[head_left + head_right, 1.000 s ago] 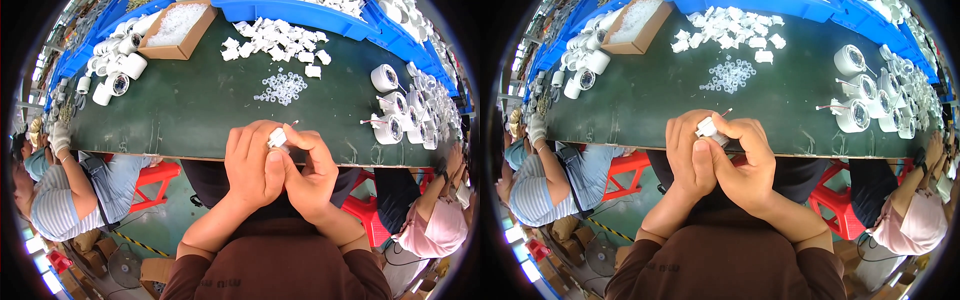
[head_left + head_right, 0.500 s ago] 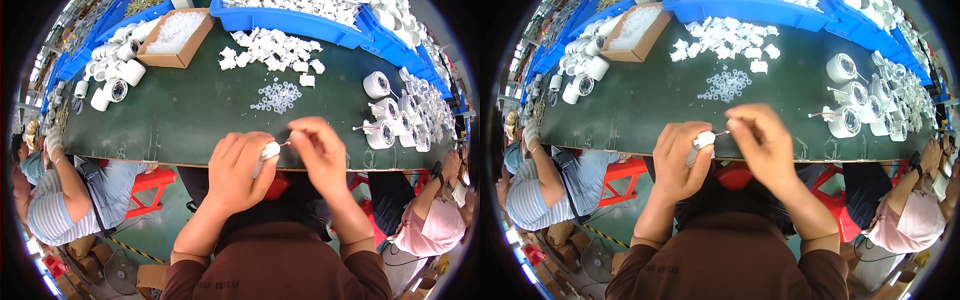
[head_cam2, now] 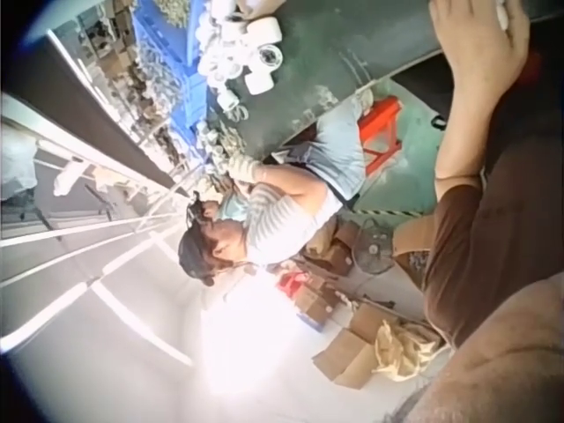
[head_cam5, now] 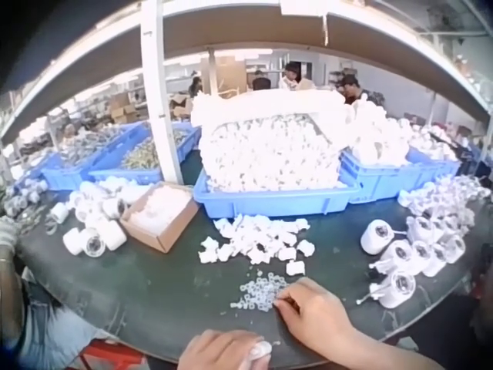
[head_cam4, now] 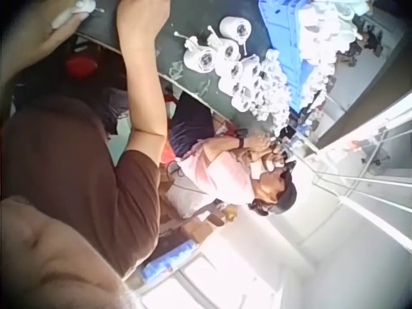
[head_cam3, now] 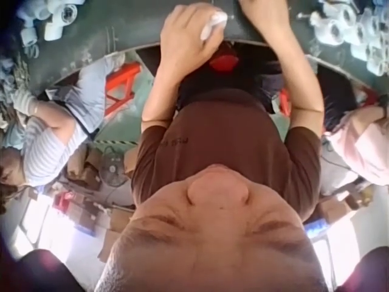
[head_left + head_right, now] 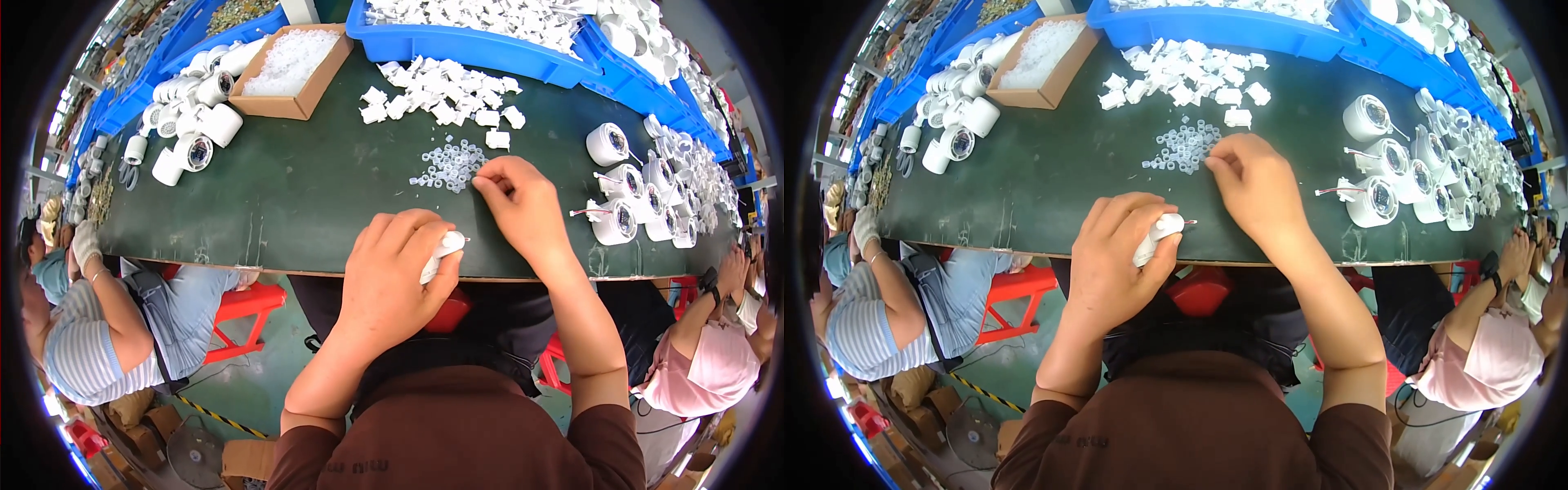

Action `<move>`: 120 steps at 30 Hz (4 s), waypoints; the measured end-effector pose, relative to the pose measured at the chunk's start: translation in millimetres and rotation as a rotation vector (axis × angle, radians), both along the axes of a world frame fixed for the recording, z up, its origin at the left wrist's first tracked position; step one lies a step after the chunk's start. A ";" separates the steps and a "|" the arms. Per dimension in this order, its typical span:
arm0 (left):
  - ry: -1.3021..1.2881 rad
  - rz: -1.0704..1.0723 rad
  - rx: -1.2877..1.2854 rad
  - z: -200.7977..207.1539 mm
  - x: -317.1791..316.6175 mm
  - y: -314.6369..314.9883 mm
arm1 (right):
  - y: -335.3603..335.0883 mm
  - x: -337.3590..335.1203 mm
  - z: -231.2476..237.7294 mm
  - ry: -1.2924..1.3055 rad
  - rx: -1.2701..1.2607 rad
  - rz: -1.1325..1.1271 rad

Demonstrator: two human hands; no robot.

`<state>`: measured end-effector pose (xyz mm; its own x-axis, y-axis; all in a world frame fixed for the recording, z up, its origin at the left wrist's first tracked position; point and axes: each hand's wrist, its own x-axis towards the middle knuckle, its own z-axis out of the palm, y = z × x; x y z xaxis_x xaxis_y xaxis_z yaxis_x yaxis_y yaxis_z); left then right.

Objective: Assembling small white electronic components by hand at a factory workbench.

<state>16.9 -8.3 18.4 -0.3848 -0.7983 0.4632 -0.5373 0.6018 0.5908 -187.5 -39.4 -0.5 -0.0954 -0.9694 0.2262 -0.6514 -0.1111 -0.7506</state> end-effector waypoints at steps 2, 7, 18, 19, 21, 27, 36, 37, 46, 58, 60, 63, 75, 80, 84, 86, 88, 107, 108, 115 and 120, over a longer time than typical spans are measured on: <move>-0.005 0.023 0.021 -0.2 3.1 0.1 | 5.5 -4.1 3.1 -0.119 0.040 0.008; 0.001 0.013 0.016 -1.5 2.5 -2.4 | 45.2 9.3 26.9 -0.827 0.284 0.264; 0.031 0.023 -0.061 -16.8 -1.8 -3.7 | 38.1 18.5 26.3 -0.974 0.471 0.305; 0.028 0.029 -0.064 -16.6 -2.7 -3.1 | 37.6 18.6 25.9 -0.983 0.489 0.303; 0.034 0.032 -0.081 -16.8 -3.2 -2.8 | 38.1 20.8 26.0 -0.993 0.504 0.300; 0.088 0.076 -0.116 -21.8 -6.5 -3.8 | 41.3 32.0 21.0 -1.014 0.467 0.212; 0.138 0.073 -0.157 -26.0 -1.5 -3.9 | 47.1 33.2 12.5 -0.982 0.349 0.236; 0.157 0.056 -0.136 -24.8 -3.5 -4.7 | 48.3 32.4 11.8 -0.998 0.341 0.229; -0.222 -0.118 -0.052 15.0 51.4 -17.8 | 62.3 -2.1 29.2 -0.028 -0.204 0.251; -0.316 0.636 -0.188 -32.0 87.2 -25.1 | 95.3 -133.4 27.9 -0.024 0.173 -0.324; -0.191 0.543 -0.128 -29.0 61.2 -16.3 | 94.4 -123.7 14.8 0.012 0.025 -0.357; -0.142 0.221 -0.080 -24.3 30.3 -4.5 | 87.1 -88.0 10.1 -0.346 -0.036 -0.190; 0.520 -0.024 0.307 -32.2 -36.3 19.1 | 84.2 36.6 -2.8 -0.286 -0.050 0.211; 0.189 -0.024 0.060 -18.4 -15.9 9.5 | 77.1 9.3 2.0 -0.512 0.042 0.424; 0.038 -0.150 0.122 -12.0 -16.1 7.7 | 65.4 10.6 27.0 -0.355 -0.086 0.326; 0.054 -0.188 0.068 -10.6 -20.1 5.6 | 64.8 11.1 25.9 -0.380 -0.129 0.318; 0.093 -0.135 0.066 -7.0 -21.2 6.8 | 62.0 7.9 28.6 -0.486 -0.051 0.336; 0.297 -0.031 0.155 -11.6 -15.8 6.7 | 64.1 22.6 14.2 -0.833 0.158 0.194; 0.304 -0.034 0.154 -12.1 -14.4 6.5 | 61.2 18.2 19.9 -0.948 0.304 0.237; 0.268 0.007 0.148 -9.3 -12.0 11.7 | -8.3 -40.8 28.9 0.173 -0.293 0.123; 0.247 0.001 0.104 -9.5 -14.4 10.5 | -39.6 -51.2 4.0 0.512 -0.362 0.201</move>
<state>2.5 2.2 8.8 -0.2698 -0.8467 0.4586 -0.3695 0.5308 0.7626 -238.7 -79.0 3.5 0.2856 -0.8114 0.5099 -0.8566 -0.4548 -0.2439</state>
